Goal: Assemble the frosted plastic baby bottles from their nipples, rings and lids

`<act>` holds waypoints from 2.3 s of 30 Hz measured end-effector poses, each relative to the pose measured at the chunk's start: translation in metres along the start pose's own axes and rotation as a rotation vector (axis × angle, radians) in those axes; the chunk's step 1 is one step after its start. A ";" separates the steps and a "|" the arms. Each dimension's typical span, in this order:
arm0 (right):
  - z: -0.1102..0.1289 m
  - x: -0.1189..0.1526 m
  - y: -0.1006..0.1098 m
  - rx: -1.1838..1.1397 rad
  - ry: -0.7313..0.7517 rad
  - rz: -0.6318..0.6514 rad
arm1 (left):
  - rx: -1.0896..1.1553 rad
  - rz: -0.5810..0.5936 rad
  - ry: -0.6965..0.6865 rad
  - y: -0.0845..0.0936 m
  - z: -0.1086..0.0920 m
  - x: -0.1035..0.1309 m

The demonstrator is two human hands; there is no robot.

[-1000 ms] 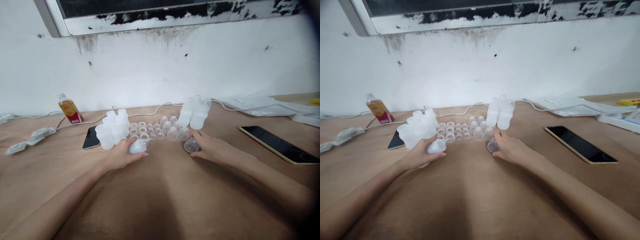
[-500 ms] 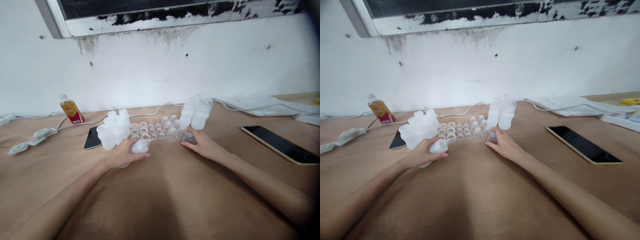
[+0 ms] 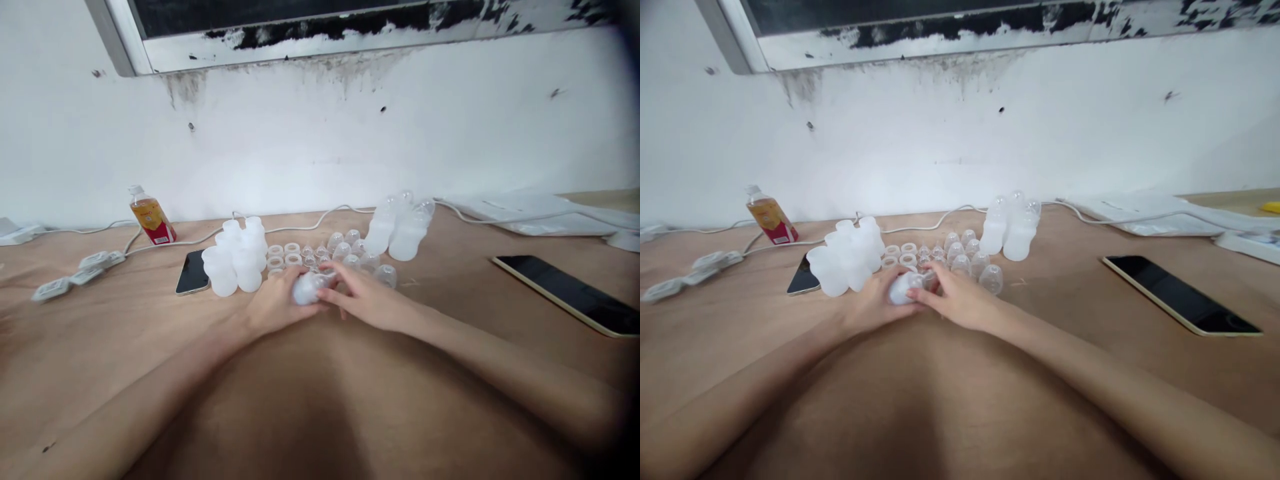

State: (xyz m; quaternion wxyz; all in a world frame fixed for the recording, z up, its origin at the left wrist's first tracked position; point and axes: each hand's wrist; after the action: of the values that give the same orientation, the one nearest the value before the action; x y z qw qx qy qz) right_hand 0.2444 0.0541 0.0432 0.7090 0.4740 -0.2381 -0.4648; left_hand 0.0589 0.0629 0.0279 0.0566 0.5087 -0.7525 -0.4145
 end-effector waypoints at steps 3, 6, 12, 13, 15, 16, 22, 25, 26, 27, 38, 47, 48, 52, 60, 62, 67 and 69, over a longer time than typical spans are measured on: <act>0.006 -0.015 -0.006 -0.108 -0.007 0.067 | -0.065 -0.015 0.022 -0.006 0.002 -0.003; 0.003 -0.018 -0.010 -0.175 -0.015 0.065 | -0.133 0.022 0.061 -0.006 0.005 -0.004; 0.001 -0.014 -0.014 -0.237 -0.022 0.059 | -0.191 0.076 0.040 -0.002 0.007 -0.008; 0.001 -0.014 -0.014 -0.240 -0.012 0.064 | -0.190 0.082 0.034 -0.001 0.008 -0.009; 0.000 -0.015 -0.014 -0.231 0.024 0.071 | -0.189 0.095 0.012 0.001 0.010 -0.011; -0.001 -0.015 -0.014 -0.216 0.052 0.069 | -0.186 0.105 0.002 0.002 0.010 -0.012; -0.009 -0.015 -0.009 0.069 0.375 -0.077 | -0.175 0.128 -0.007 0.008 0.011 -0.013; -0.011 -0.015 -0.004 0.201 0.536 -0.098 | -0.125 0.141 0.020 0.011 0.009 -0.014; -0.010 -0.015 -0.002 0.202 0.564 -0.097 | -0.112 0.142 0.028 0.011 0.009 -0.014; -0.010 -0.015 0.000 0.185 0.565 -0.108 | -0.110 0.138 0.035 0.011 0.008 -0.014; -0.012 -0.019 0.004 -0.238 0.133 0.144 | -0.229 0.135 -0.019 0.001 0.007 -0.009; 0.001 -0.011 0.020 0.153 0.403 -0.110 | -0.159 0.043 0.043 0.002 0.006 -0.003; 0.001 -0.011 0.020 0.183 0.450 -0.127 | -0.138 0.022 0.042 0.002 0.005 -0.002; -0.001 -0.009 0.021 0.216 0.547 -0.211 | -0.037 -0.053 0.015 0.000 0.001 0.003; -0.021 0.002 0.024 0.259 0.420 -0.080 | -0.182 -0.329 -0.064 0.018 0.013 0.036; -0.026 0.004 0.017 0.265 0.404 0.009 | -0.228 -0.305 -0.027 0.029 0.018 0.047; -0.032 0.003 -0.001 0.263 0.387 0.065 | -0.150 -0.512 0.130 0.043 0.039 0.059; -0.032 0.003 -0.005 0.264 0.392 0.053 | -0.141 -0.582 0.126 0.043 0.047 0.058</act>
State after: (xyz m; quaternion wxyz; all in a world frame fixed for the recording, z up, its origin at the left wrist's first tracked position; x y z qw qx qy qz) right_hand 0.2685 0.0653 0.0241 0.6855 0.6373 -0.1672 -0.3098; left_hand -0.0228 0.0483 0.0072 0.0172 0.7223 -0.5396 -0.4323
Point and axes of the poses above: each hand's wrist, its own x-axis away from the middle knuckle, its own y-axis out of the back of the hand, z = x × y, and after that the axes turned 12 degrees about x, right-handed
